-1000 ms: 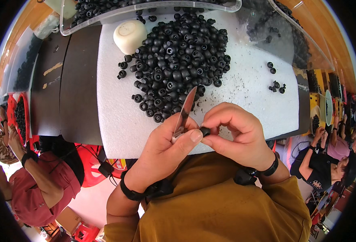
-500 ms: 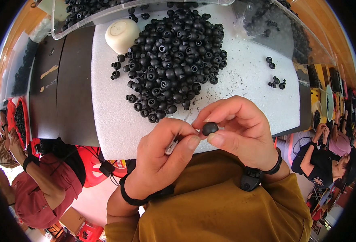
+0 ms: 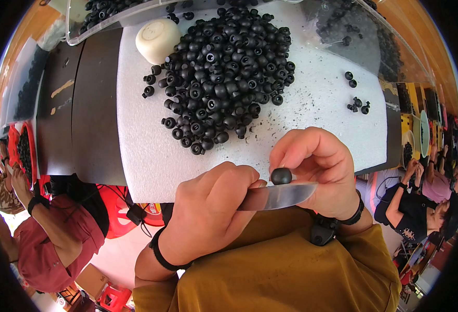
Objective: Trimming excess flash material from small black plastic or rubber components using a handheld knife.
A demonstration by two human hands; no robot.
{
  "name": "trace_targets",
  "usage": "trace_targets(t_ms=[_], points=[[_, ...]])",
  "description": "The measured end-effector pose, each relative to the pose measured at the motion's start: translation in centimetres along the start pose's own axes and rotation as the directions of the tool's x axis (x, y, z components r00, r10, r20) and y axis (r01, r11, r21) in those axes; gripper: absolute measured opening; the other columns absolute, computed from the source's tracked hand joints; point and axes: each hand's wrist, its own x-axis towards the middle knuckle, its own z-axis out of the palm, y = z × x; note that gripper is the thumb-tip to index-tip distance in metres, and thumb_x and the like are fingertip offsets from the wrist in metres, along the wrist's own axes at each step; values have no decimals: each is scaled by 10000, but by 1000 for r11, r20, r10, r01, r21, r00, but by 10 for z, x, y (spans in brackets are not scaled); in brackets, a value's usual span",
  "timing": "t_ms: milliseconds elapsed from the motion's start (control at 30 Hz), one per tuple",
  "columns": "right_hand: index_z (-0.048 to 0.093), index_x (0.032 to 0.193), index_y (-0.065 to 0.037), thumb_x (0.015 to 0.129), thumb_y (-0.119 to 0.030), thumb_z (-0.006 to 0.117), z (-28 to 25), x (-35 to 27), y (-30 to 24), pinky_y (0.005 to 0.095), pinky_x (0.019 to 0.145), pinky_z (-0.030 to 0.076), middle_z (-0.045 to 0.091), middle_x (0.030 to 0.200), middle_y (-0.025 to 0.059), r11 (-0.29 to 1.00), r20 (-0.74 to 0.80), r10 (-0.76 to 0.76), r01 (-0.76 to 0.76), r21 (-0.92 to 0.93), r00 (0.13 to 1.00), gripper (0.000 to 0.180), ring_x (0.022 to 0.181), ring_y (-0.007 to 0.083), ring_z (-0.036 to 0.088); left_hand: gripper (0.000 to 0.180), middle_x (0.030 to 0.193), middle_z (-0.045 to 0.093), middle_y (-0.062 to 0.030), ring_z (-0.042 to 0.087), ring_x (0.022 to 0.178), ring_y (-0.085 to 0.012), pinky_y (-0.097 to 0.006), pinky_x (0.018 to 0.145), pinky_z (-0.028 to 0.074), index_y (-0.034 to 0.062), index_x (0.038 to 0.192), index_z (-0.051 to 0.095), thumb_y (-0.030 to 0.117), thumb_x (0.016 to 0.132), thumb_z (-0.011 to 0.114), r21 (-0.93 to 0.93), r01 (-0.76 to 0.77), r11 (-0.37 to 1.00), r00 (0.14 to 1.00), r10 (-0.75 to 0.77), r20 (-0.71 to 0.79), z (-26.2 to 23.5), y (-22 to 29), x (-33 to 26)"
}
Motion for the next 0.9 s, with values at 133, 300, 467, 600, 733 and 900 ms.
trace_targets(t_ms=[133,300,467,600,733,900], points=[[544,938,-37,715,-48,787,0,-2,2,232,734,447,573,939,115,1000,-4,-18,18,-1,1000,330,799,127,559,234,681,550,-82,577,557,-268,-352,469,460,50,872,534,9,713,701,38,-2,999,1000,2,2,3,0,0],[550,947,-40,729,-69,785,-1,-3,2,231,733,445,577,938,116,999,10,-35,35,-3,999,322,801,122,557,234,691,551,-77,580,565,-267,-353,467,467,50,872,527,23,722,704,84,-3,996,1000,1,19,3,1,0],[552,958,-36,750,-87,773,-1,-4,1,231,735,445,578,942,118,999,32,-46,47,-10,998,308,804,120,555,246,712,562,-78,582,571,-270,-360,472,469,49,894,517,32,734,702,89,11,996,999,-15,42,2,2,0],[552,967,-25,756,-61,758,3,-3,-2,237,708,456,585,922,125,1000,-2,-27,27,7,1000,296,786,129,563,219,726,574,-94,592,602,-302,-381,492,472,51,896,501,37,764,676,124,44,991,999,-47,24,5,1,-1],[590,962,-3,732,62,725,0,-5,-13,296,779,462,610,932,107,986,352,-129,159,-58,927,274,845,189,593,185,735,578,-142,586,647,-364,-416,519,465,44,897,484,38,800,641,185,214,959,976,-218,3,7,-2,-1],[561,989,6,760,13,693,-14,0,-21,236,622,475,621,856,105,970,-59,-207,198,-139,976,264,688,136,584,144,734,568,-194,574,683,-405,-423,570,460,19,908,476,28,835,601,-39,276,960,960,-273,66,0,-5,-3]])
